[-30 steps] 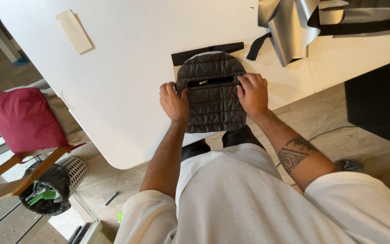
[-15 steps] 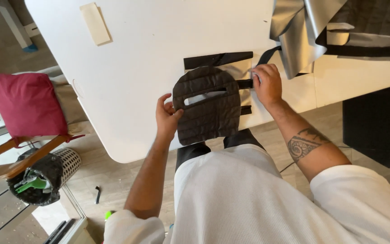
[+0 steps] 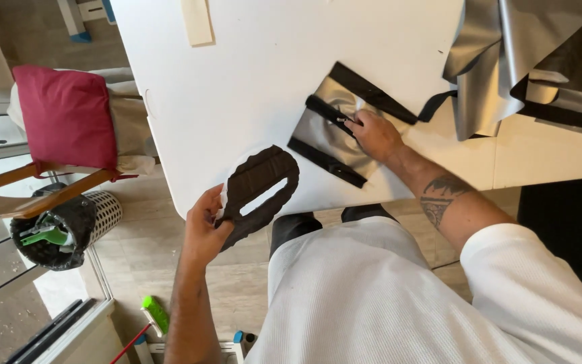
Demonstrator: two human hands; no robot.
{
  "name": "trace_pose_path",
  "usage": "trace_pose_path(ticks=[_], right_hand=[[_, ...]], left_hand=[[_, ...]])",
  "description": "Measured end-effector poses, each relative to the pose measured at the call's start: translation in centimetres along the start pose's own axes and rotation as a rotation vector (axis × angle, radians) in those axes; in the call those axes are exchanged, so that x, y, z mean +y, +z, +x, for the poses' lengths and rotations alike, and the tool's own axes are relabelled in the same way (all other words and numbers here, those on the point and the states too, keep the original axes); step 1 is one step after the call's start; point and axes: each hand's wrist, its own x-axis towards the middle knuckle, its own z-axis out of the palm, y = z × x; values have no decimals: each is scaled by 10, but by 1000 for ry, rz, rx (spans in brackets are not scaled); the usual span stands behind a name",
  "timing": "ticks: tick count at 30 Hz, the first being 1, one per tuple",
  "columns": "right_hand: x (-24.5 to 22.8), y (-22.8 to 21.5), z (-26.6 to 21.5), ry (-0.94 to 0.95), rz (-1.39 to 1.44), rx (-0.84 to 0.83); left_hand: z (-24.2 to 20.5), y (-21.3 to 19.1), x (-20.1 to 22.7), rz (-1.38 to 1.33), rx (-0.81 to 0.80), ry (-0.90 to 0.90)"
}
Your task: Preparing and cutting fabric or leather materials for sewing, including trimming with scissors and folding pieces.
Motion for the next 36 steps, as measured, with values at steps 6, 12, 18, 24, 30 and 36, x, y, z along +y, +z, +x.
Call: trace_pose_path(ticks=[6, 12, 18, 24, 30, 36], right_hand=[[-9, 65, 5, 280, 185, 317], [0, 55, -5, 28, 38, 540], [44, 48, -12, -139, -291, 491], [24, 43, -35, -118, 129, 555], [-18, 71, -73, 185, 1475, 35], [-26, 27, -117, 340, 1751, 123]], left_hand=[[-6, -18, 9, 3, 4, 10], [-1, -14, 36, 11, -50, 28], [7, -8, 51, 37, -97, 37], [11, 5, 67, 59, -180, 42], [29, 45, 80, 22, -333, 71], [72, 93, 46, -184, -248, 76]])
